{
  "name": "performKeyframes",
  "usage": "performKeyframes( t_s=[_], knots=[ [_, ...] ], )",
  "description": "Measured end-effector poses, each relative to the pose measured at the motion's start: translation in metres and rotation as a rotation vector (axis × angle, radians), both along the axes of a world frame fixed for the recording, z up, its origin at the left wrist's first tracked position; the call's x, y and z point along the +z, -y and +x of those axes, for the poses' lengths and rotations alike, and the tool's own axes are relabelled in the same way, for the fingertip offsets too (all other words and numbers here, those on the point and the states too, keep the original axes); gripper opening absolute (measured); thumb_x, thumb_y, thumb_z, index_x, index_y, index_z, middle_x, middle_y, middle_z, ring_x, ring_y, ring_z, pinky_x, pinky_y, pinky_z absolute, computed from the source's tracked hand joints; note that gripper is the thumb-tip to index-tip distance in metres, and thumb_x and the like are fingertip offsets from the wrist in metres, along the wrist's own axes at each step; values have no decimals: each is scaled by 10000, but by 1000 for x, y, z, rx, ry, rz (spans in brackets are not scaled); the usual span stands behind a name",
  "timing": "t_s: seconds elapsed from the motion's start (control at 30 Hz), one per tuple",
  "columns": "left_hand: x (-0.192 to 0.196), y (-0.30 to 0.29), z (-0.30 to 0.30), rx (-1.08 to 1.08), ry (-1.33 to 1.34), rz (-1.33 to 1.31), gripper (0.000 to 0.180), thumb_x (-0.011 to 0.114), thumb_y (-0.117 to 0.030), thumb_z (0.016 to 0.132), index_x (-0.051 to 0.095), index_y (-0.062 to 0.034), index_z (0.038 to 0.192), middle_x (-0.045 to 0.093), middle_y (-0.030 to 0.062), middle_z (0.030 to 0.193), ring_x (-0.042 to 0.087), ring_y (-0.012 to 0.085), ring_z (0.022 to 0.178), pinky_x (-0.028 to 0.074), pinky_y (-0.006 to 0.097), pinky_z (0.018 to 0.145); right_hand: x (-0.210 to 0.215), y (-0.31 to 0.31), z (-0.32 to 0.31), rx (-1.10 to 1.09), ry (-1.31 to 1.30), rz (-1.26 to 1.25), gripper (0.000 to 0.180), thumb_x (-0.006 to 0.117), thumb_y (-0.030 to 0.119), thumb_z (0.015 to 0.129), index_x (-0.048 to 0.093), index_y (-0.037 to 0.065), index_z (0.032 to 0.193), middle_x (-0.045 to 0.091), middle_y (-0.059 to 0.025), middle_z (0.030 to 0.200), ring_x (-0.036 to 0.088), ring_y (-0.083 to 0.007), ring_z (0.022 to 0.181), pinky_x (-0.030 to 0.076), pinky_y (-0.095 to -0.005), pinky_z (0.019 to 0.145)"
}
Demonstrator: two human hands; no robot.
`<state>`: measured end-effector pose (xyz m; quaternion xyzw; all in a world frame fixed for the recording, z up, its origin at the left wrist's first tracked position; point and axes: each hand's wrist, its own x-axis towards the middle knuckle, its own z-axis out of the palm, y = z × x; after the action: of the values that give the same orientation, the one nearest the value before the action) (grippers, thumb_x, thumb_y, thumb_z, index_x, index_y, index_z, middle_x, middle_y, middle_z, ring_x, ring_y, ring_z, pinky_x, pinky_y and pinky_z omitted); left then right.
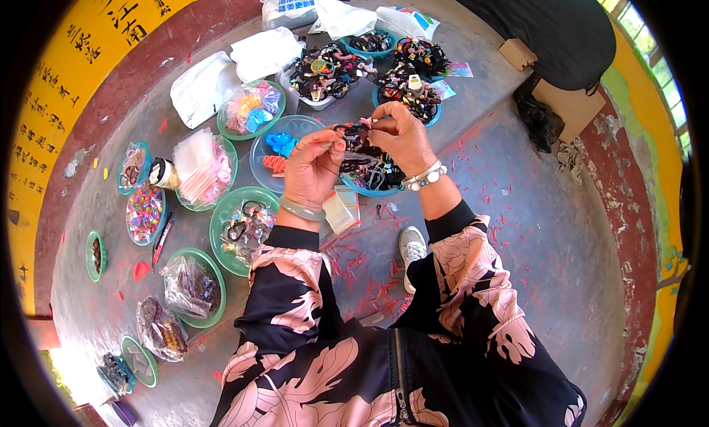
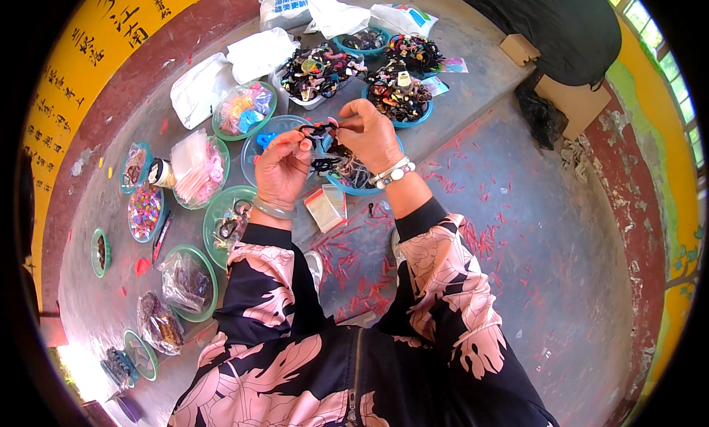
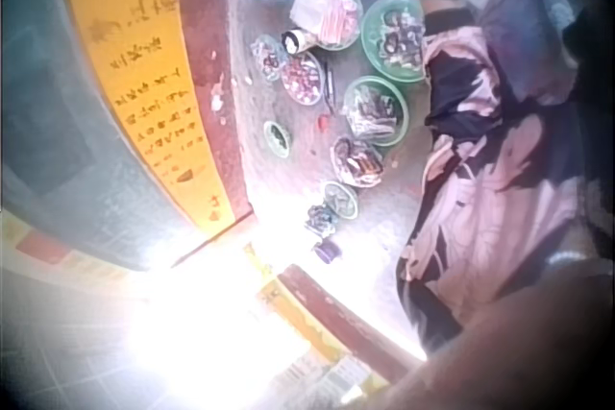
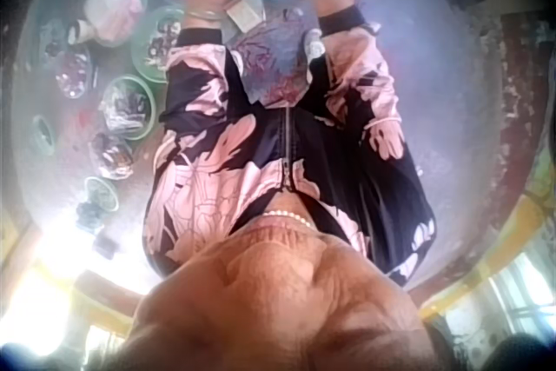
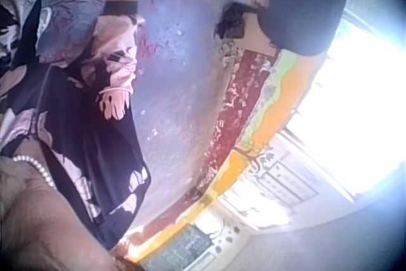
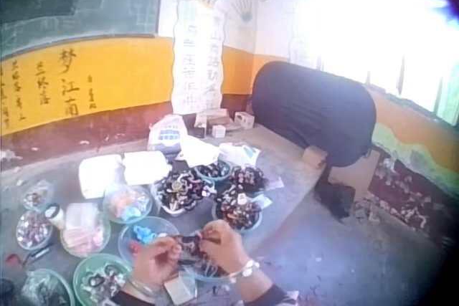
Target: The person sits on the floor surrounded by bowls of hair accessories and sorts through them. They pick up hair ties and clips, place them into small plastic bags, and organize the items into different containers.
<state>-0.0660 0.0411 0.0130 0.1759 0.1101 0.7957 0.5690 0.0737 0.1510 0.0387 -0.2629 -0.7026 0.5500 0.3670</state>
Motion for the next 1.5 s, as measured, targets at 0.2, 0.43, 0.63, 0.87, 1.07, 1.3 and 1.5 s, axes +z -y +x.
performKeyframes(
  t_s=[0.2, 0.43, 0.63, 0.87, 1.07, 1.3, 1.5],
  knots=[
    [0, -1, 1, 24, 13, -43, 192, 522, 36, 726, 587, 111, 890, 562, 189, 973, 549, 215, 769, 466, 226, 635, 1, 6, -1, -235, 188, 283, 114, 633, 56, 683, 585, 34, 784, 634, -93, 693, 629, -180, 643, 481, -272, 590],
    [2, 1, 2, 16, 25, -74, 173, 515, 50, 722, 583, 107, 871, 564, 169, 935, 554, 201, 758, 473, 234, 624, 6, 11, 0, -265, 335, 545, 121, 619, 96, 676, 622, 52, 789, 630, -105, 701, 622, -216, 627, 482, -303, 592],
    [2, -3, 3, -8, -8, -38, 178, 498, 29, 746, 592, 100, 878, 597, 174, 916, 596, 204, 752, 497, 235, 659, 5, -1, 8, -106, 96, -126, 113, 635, 86, 704, 625, 3, 779, 631, -64, 675, 609, -152, 599, 472, -258, 531],
    [3, 1, 3, 0, -178, -121, 208, 481, 19, 754, 594, 92, 912, 618, 142, 865, 598, 182, 744, 497, 251, 697, 6, -6, 13, 144, -266, -658, 27, 591, 45, 768, 608, 25, 776, 610, -43, 740, 571, -116, 595, 458, -230, 526],
    [9, 1, 8, 14, -308, -142, 238, 460, 9, 763, 595, 86, 943, 622, 131, 886, 592, 157, 745, 485, 235, 690, 6, -8, 14, 253, -353, -737, 19, 579, 43, 781, 595, 37, 771, 599, -35, 738, 555, -110, 606, 441, -215, 550],
    [15, 2, 16, -99, -556, -227, 251, 428, 2, 781, 612, 54, 944, 632, 105, 921, 588, 124, 747, 478, 226, 691, 7, -5, 12, 161, -217, -584, 31, 585, 52, 784, 600, 25, 784, 590, -21, 712, 535, -86, 589, 430, -200, 538],
    [8, -2, 17, -44, -636, -249, 253, 428, 7, 779, 620, 41, 940, 617, 68, 849, 544, 106, 680, 435, 216, 619, 2, -4, 5, 9, 28, -203, 64, 589, 42, 771, 602, -12, 802, 570, -8, 656, 521, -62, 587, 421, -205, 539]
  ],
)
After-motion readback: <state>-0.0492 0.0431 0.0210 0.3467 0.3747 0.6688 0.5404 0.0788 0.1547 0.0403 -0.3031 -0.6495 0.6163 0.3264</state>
